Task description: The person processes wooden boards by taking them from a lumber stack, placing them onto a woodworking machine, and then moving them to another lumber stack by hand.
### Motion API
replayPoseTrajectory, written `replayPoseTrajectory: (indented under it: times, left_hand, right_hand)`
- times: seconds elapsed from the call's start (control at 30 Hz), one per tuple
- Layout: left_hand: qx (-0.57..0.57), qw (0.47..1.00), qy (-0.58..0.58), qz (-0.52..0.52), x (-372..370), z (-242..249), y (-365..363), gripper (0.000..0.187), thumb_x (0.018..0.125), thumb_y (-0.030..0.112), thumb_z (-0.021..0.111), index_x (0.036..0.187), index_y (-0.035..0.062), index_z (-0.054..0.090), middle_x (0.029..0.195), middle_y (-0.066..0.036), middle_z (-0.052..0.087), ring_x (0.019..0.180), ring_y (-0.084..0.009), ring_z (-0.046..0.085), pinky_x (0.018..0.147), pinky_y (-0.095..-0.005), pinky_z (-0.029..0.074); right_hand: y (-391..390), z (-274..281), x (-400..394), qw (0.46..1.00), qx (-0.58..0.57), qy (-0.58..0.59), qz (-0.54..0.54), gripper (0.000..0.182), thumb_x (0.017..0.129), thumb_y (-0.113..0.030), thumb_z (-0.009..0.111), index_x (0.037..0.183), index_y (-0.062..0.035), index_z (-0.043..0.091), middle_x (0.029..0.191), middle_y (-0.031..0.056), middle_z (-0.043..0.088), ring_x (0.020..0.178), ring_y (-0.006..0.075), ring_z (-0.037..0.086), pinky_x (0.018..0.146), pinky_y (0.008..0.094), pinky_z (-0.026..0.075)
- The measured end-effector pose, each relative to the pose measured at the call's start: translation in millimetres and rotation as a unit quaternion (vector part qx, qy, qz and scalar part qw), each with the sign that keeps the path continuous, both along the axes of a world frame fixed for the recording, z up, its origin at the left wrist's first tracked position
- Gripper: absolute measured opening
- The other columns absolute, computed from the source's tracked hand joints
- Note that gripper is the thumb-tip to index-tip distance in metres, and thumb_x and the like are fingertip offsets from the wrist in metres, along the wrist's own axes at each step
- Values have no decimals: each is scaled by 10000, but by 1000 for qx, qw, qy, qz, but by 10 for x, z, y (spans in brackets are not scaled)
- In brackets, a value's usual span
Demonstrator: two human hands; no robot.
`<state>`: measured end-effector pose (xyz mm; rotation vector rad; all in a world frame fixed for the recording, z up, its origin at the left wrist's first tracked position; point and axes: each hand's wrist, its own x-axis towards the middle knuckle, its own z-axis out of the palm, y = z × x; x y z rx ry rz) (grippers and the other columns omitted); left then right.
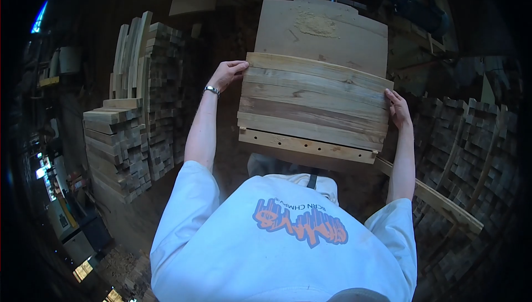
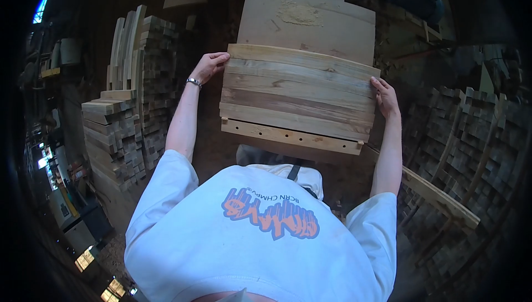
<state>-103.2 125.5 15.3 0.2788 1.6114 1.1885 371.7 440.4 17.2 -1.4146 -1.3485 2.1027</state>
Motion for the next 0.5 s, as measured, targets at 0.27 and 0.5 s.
replayPoseTrajectory:
  times: [0.27,0.5]
  left_hand:
    - [35,999,-37,-19,12,-32,73,279,880,266,645,1070,61,638,973,-12,632,931,-119,574,833,-309,458]
    - [-11,837,537,104,484,162,261,310,807,186,624,1071,27,608,980,-148,630,937,-256,579,840,-372,465]
  right_hand:
    - [-1372,586,-733,708,652,-253,101,811,743,-461,708,1300,48,409,1338,233,406,1269,399,340,1073,463,264]
    - [-2777,296,-1081,709,637,-262,151,796,781,-528,629,1332,7,419,1423,167,371,1354,334,282,1116,478,208]
